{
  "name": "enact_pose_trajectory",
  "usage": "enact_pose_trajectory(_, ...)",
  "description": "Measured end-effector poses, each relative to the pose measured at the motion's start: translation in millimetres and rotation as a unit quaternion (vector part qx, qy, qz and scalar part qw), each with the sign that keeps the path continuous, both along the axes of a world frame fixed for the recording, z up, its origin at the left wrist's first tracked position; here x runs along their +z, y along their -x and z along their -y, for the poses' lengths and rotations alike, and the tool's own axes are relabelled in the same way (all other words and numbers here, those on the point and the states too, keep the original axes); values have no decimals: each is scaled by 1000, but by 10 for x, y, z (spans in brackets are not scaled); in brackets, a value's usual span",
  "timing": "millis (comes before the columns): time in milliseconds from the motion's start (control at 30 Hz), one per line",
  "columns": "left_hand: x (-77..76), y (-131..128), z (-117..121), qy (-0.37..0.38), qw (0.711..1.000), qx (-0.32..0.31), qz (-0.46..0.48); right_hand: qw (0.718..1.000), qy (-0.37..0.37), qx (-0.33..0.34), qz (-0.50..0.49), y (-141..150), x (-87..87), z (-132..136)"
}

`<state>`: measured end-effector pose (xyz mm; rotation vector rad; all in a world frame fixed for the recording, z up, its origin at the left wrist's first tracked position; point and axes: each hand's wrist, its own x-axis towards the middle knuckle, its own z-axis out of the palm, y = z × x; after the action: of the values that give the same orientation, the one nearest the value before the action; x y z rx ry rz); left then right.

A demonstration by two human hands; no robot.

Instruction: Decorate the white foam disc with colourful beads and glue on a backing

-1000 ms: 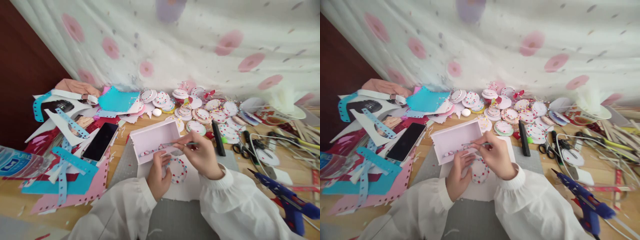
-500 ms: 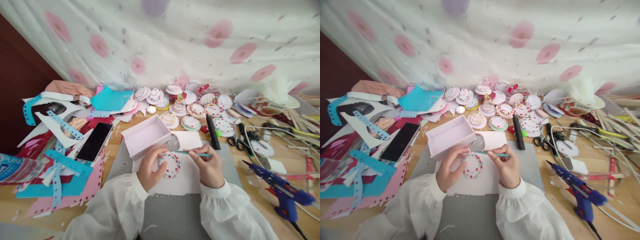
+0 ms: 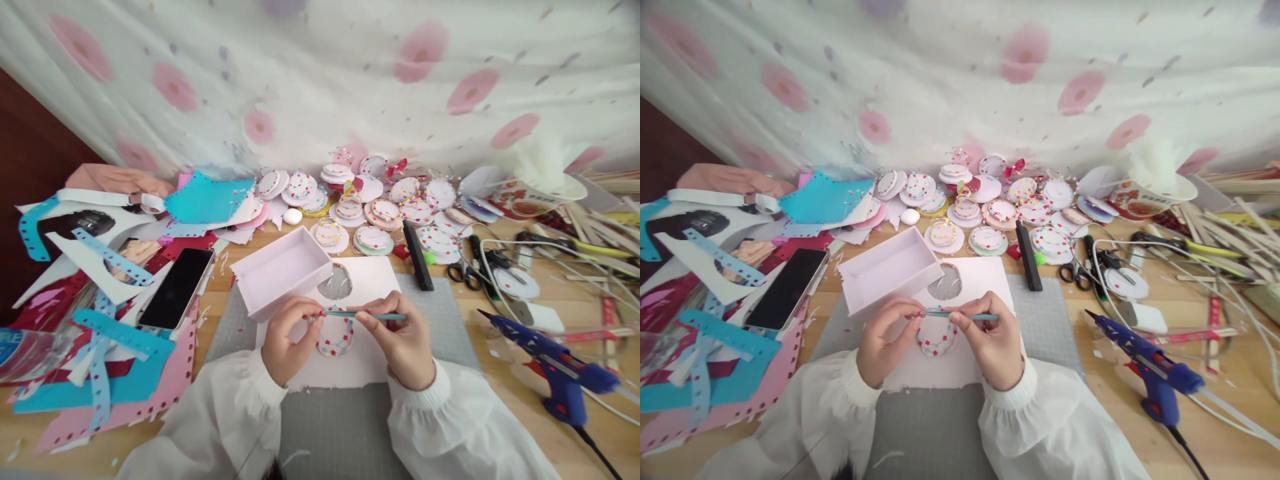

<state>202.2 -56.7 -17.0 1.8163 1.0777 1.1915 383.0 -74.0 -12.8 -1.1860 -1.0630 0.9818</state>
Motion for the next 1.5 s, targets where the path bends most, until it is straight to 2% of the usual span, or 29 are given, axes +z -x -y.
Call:
enact_pose_trajectory(433, 3, 10, -12, 10, 1000, -1, 16, 999, 0, -26, -28, 0, 60, -5)
enact_pose_trajectory(667, -5, 22, -9, 5, 1000, -3, 20, 1000, 7, -3, -13, -9, 38, 9)
enact_pose_trajectory(900, -5, 20, -18, 6, 1000, -17, 9, 999, 10, 8, -44, -1, 53, 9)
enact_pose_trajectory(1300, 34, 9, 4, -3, 1000, -9, 15, 999, -1, -13, -42, -7, 81, -13)
enact_pose_trajectory(1500, -13, 2, -5, -1, 1000, 0, 19, 999, 15, -4, -40, 12, 77, 6)
